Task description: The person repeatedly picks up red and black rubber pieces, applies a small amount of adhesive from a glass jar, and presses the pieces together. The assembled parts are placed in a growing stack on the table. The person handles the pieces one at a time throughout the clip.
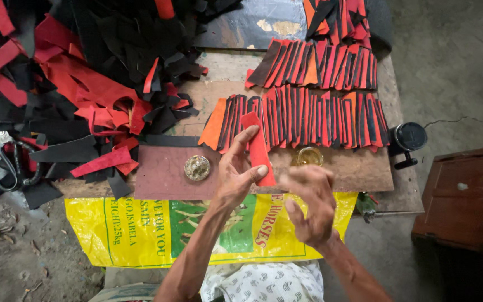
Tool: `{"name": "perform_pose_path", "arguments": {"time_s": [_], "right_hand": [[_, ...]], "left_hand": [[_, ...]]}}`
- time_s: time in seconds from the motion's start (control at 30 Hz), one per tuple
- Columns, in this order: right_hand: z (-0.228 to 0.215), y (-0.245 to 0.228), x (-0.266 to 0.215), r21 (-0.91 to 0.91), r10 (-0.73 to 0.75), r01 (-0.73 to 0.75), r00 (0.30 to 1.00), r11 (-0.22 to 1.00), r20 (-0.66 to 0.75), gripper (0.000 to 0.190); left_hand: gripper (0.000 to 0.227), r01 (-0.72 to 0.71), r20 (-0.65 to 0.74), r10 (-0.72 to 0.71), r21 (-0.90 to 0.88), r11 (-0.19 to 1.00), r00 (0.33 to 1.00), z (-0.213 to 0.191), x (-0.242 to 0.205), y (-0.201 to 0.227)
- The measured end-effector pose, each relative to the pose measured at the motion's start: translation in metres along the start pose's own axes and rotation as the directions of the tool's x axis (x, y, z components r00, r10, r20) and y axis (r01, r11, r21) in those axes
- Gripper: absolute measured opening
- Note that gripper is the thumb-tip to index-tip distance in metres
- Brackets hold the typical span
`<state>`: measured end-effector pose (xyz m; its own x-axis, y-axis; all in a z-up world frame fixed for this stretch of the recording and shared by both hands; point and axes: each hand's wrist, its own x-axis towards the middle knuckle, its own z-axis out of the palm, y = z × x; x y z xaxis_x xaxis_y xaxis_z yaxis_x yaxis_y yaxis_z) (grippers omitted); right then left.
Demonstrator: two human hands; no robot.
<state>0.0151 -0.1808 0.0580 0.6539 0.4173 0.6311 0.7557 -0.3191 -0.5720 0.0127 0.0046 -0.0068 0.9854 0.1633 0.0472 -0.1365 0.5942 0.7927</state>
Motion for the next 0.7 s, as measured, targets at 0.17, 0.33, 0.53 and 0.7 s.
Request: {"name": "perform_pose_path", "arguments": {"time_s": [0.17,0.33,0.53,0.7], "right_hand": [[0.000,0.000,-0.001,-0.065,-0.009,0.015,0.996,0.998,0.088,0.039],[-0.006,0.003,0.000,-0.083,-0.173,0.173,0.985,0.981,0.011,0.028],[-0.003,0.030,0.021,0.056,0.195,-0.201,0.976,0.978,0.095,0.046],[0.003,0.036,0.028,0.040,0.182,-0.191,0.969,0.981,0.167,0.052]], "left_hand": [[0.089,-0.159,0.045,0.155,0.103,0.982,0.987,-0.004,0.003,-0.007],[0.087,0.052,0.031,-0.047,-0.183,0.982,0.998,-0.009,-0.003,-0.011],[0.086,0.295,0.186,-0.235,-0.437,0.850,0.954,0.002,-0.022,-0.005],[0.090,0.333,0.268,-0.231,-0.449,0.829,0.935,0.006,-0.030,0.002]]}}
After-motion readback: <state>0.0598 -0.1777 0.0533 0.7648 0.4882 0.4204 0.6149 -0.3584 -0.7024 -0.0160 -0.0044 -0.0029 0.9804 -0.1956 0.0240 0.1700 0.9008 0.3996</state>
